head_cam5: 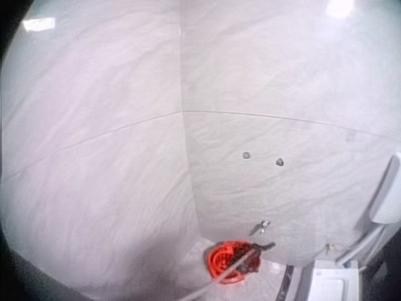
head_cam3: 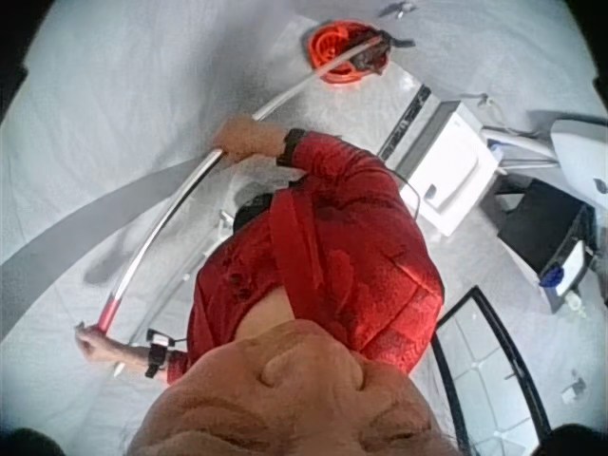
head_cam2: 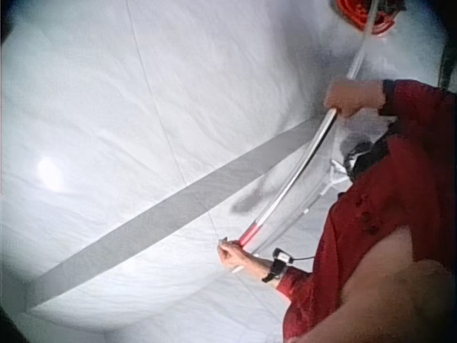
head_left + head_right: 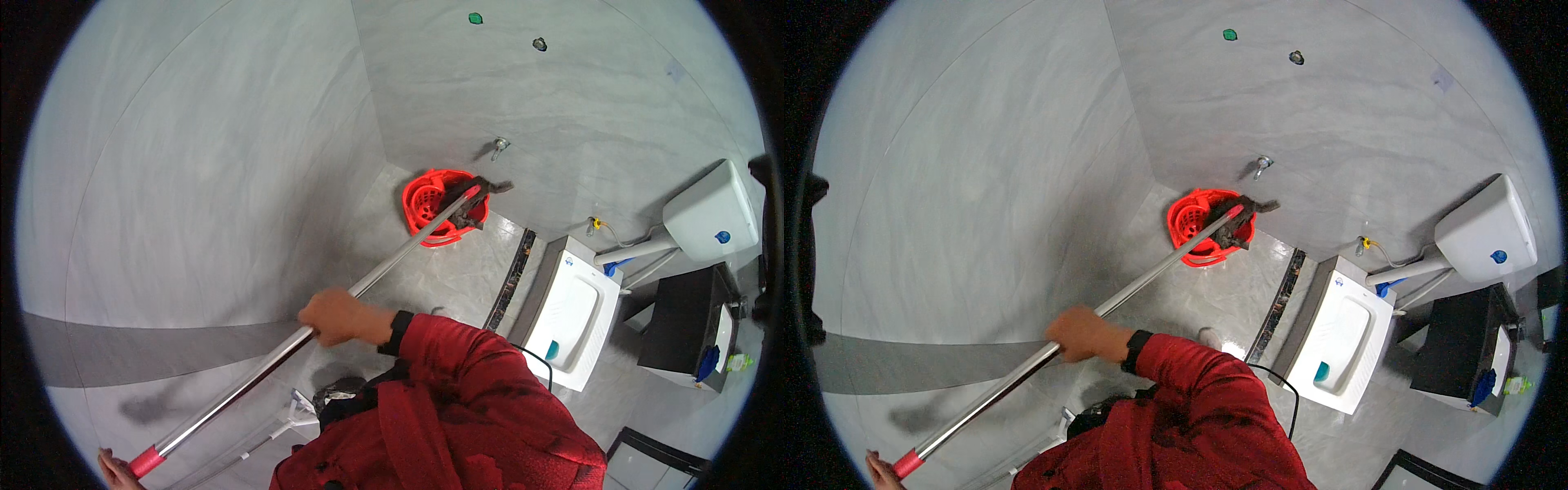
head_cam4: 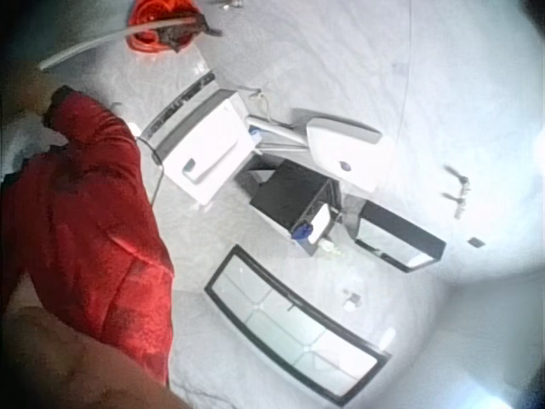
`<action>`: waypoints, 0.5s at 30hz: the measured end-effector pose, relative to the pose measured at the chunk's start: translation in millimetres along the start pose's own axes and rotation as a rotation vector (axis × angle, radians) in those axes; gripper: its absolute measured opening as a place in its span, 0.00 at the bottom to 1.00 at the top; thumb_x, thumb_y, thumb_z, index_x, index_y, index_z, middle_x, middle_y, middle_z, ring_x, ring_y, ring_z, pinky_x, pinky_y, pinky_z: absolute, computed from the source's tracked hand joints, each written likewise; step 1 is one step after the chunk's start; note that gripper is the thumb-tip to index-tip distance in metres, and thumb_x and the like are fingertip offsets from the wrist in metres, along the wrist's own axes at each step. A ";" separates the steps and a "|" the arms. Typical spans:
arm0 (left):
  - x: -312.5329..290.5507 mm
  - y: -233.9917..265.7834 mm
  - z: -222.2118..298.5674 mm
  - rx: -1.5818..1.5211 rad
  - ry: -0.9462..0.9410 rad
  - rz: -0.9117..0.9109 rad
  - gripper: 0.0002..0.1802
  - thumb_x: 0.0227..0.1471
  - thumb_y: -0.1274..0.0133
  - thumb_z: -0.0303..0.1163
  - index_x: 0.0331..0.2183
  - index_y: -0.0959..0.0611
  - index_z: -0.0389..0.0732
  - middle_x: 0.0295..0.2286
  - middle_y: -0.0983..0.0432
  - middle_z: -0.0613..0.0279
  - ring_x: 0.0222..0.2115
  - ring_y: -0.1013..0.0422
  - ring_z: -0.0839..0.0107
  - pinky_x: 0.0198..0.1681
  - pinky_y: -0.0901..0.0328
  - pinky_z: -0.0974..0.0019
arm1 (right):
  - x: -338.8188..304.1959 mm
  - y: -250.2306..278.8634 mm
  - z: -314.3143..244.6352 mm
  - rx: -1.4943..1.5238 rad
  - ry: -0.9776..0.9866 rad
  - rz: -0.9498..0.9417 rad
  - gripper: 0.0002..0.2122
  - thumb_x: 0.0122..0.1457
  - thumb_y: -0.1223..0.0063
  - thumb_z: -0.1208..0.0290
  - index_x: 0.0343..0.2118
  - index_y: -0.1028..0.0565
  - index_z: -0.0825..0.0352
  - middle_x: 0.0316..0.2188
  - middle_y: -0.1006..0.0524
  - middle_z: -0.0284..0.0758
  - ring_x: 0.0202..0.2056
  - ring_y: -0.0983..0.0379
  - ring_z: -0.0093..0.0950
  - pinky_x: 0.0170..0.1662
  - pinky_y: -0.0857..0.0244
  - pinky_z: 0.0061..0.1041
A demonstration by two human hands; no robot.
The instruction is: The person mops the bathroom floor using a string mop and a red bucket. They repeatedly dip the mop into the bucket, wring it, and mop the tiled floor around the squat toilet and vanity.
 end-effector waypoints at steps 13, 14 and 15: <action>-152.3 -209.4 462.3 -0.452 -1.002 -0.395 0.15 0.56 0.60 0.34 0.24 0.28 0.33 0.20 0.34 0.55 0.23 0.40 0.66 0.29 0.43 0.61 | -152.4 66.4 332.4 0.112 -0.424 0.920 0.11 0.43 0.35 0.71 0.21 0.30 0.65 0.21 0.26 0.41 0.29 0.27 0.45 0.32 0.37 0.40; -171.6 -217.6 488.8 -0.491 -1.041 -0.454 0.15 0.55 0.60 0.34 0.24 0.28 0.33 0.20 0.34 0.56 0.23 0.40 0.66 0.28 0.43 0.61 | -164.4 71.4 352.2 0.101 -0.478 0.946 0.12 0.44 0.35 0.70 0.21 0.30 0.66 0.21 0.26 0.41 0.29 0.28 0.45 0.32 0.38 0.40; -187.3 -226.5 512.0 -0.532 -1.081 -0.507 0.15 0.54 0.60 0.34 0.24 0.28 0.33 0.20 0.34 0.56 0.22 0.40 0.66 0.27 0.44 0.62 | -171.2 76.9 369.0 0.104 -0.515 0.932 0.12 0.45 0.35 0.70 0.21 0.30 0.65 0.21 0.26 0.41 0.29 0.28 0.45 0.31 0.38 0.40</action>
Point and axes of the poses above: each hand's wrist, its own x-axis towards the middle knuckle, its own y-axis out of the back of the hand, z = x × y, the point moved 9 cm from there along x, towards the middle knuckle
